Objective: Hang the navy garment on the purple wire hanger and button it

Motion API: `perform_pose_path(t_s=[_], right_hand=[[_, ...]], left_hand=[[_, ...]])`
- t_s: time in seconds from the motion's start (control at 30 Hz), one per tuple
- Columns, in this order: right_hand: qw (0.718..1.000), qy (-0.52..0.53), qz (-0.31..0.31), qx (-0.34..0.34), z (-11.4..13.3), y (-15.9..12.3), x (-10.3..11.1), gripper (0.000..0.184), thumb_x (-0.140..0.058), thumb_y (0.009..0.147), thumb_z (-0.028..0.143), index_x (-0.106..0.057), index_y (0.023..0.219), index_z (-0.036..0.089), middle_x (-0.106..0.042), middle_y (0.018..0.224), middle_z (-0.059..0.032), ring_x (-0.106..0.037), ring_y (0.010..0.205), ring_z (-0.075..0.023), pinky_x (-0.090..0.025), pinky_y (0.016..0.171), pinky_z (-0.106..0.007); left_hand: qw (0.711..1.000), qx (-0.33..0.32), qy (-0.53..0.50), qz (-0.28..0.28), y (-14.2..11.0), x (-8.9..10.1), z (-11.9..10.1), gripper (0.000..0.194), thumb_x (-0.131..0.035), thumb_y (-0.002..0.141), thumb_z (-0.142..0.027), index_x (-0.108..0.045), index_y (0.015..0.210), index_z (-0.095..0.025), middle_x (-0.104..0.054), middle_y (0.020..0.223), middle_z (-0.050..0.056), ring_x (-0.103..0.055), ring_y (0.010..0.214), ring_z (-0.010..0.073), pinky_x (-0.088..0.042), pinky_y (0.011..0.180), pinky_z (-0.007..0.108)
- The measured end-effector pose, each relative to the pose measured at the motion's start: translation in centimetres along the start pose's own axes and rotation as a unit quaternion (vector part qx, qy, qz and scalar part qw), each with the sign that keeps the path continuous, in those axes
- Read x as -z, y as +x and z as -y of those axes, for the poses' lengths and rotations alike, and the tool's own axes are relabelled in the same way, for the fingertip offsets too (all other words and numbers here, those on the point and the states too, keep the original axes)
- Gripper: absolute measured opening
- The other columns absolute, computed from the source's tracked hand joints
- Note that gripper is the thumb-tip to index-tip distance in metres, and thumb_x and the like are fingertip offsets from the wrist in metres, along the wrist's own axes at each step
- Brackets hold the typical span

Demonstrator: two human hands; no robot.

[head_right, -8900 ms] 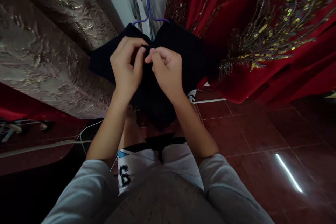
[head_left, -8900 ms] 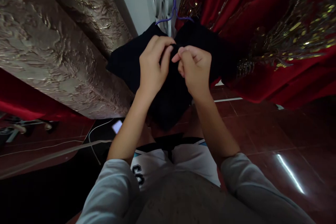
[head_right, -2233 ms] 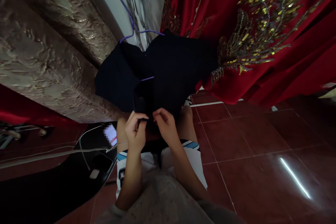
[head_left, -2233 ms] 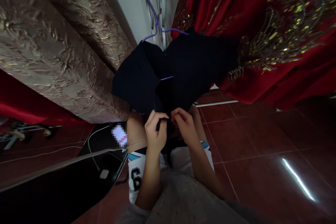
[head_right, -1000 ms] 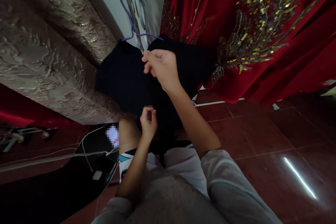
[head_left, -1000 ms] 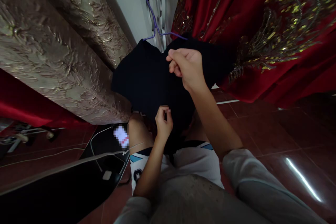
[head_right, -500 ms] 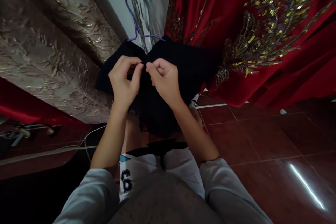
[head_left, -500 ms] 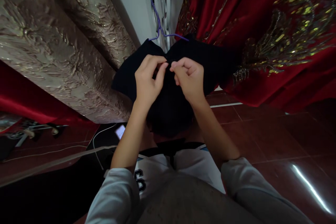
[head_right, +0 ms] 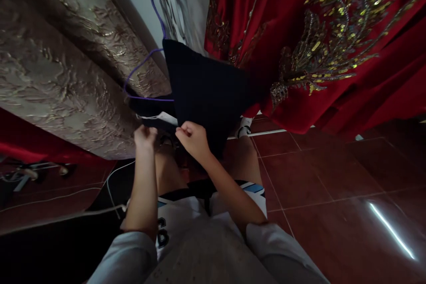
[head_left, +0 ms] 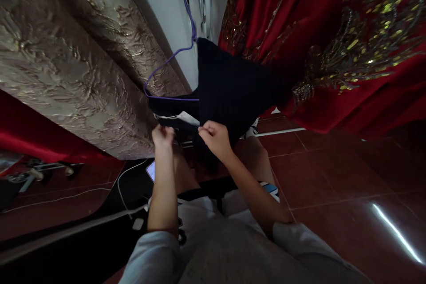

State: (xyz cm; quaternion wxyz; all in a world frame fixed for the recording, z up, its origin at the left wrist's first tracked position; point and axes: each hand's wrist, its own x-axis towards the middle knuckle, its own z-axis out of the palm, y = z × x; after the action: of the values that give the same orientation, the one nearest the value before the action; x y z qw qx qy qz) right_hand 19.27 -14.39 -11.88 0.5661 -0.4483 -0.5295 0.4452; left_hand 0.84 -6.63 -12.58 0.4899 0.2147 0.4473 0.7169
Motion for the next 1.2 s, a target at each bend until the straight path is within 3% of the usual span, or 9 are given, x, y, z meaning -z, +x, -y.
perform_pose_path(t_s=[0.13,0.27,0.37,0.47,0.6,0.73,0.9,1.03,1.2], right_hand=[[0.993,0.064,-0.051,-0.080,-2.3,-3.0,2.4,0.032,-0.065,0.081,0.040,-0.052,0.061,0.020,-0.045,0.047,0.0051,-0.039,0.046,-0.0079,-0.028,0.048,-0.024],[0.991,0.021,-0.087,-0.100,-4.3,-4.5,4.6,0.033,-0.069,0.080,0.048,-0.057,0.062,0.023,-0.050,0.052,0.0023,-0.047,0.051,-0.0126,-0.038,0.053,-0.029],[0.994,-0.035,-0.086,-0.050,-4.0,-4.1,4.5,0.028,-0.077,0.075,0.049,-0.066,0.084,0.025,-0.068,0.082,-0.0025,-0.063,0.079,-0.0204,-0.051,0.074,-0.036],[0.997,-0.065,0.010,0.042,-2.6,-3.0,3.6,0.061,-0.081,0.074,0.042,-0.059,0.127,0.023,-0.065,0.129,-0.0090,-0.062,0.117,-0.0262,-0.049,0.102,-0.040],[0.984,-0.054,0.160,0.046,-0.2,-1.0,3.2,0.023,-0.050,0.092,0.031,-0.067,0.105,0.021,-0.072,0.104,-0.0048,-0.067,0.098,-0.0228,-0.053,0.092,-0.039],[0.976,-0.063,0.170,0.121,1.9,2.9,3.7,0.022,-0.048,0.084,0.018,-0.069,0.091,0.022,-0.072,0.094,-0.0010,-0.067,0.094,-0.0201,-0.054,0.093,-0.035],[0.978,-0.056,0.029,0.198,1.4,9.8,2.4,0.034,-0.052,0.084,0.017,-0.066,0.115,0.021,-0.068,0.126,-0.0055,-0.060,0.124,-0.0180,-0.043,0.114,-0.033],[0.988,-0.087,-0.008,0.124,0.2,12.3,3.4,0.016,-0.054,0.091,0.032,-0.061,0.084,0.019,-0.066,0.085,-0.0027,-0.061,0.085,-0.0164,-0.052,0.086,-0.030],[0.974,-0.150,-0.074,0.153,3.0,11.1,8.8,0.039,-0.061,0.085,0.032,-0.036,0.057,0.021,-0.031,0.056,0.0037,-0.031,0.056,-0.0092,-0.028,0.049,-0.024]], left_hand=[[0.995,0.091,-0.042,-0.013,-3.1,2.6,4.7,0.029,-0.037,0.096,-0.002,-0.064,0.093,-0.012,-0.067,0.071,0.005,-0.066,0.065,0.0105,-0.054,0.070,0.019],[0.992,0.086,-0.078,0.043,-5.1,2.1,4.5,0.010,-0.060,0.093,-0.017,-0.066,0.086,-0.016,-0.071,0.081,0.003,-0.067,0.070,0.0108,-0.056,0.074,0.021],[0.985,0.001,-0.027,0.170,-7.0,-0.1,3.2,0.009,-0.075,0.087,-0.028,-0.072,0.091,-0.021,-0.071,0.091,0.002,-0.068,0.081,0.0131,-0.055,0.077,0.024],[0.952,-0.134,0.131,0.242,-9.2,-2.7,2.3,0.016,-0.079,0.086,-0.038,-0.075,0.092,-0.023,-0.070,0.093,0.003,-0.066,0.088,0.0163,-0.054,0.084,0.028],[0.884,-0.306,0.267,0.231,-10.0,-3.8,1.5,0.026,-0.072,0.092,-0.049,-0.074,0.093,-0.023,-0.065,0.098,0.005,-0.062,0.101,0.0204,-0.049,0.098,0.034],[0.898,-0.176,0.261,0.309,-8.2,-1.3,2.0,0.061,-0.037,0.098,-0.074,-0.070,0.105,-0.023,-0.068,0.099,0.009,-0.065,0.106,0.0249,-0.053,0.097,0.038],[0.801,-0.034,0.402,0.443,-7.3,2.5,4.1,0.036,-0.077,0.082,-0.055,-0.071,0.079,-0.020,-0.069,0.075,0.006,-0.067,0.073,0.0253,-0.057,0.070,0.035],[0.793,-0.055,0.462,0.393,-5.8,5.2,3.6,0.022,-0.082,0.076,-0.040,-0.071,0.072,-0.020,-0.068,0.068,0.004,-0.062,0.061,0.0226,-0.050,0.061,0.031],[0.823,-0.142,0.480,0.268,-1.7,6.6,-1.4,0.025,-0.072,0.074,-0.031,-0.059,0.055,-0.021,-0.057,0.061,0.004,-0.050,0.065,0.0214,-0.043,0.067,0.030]])
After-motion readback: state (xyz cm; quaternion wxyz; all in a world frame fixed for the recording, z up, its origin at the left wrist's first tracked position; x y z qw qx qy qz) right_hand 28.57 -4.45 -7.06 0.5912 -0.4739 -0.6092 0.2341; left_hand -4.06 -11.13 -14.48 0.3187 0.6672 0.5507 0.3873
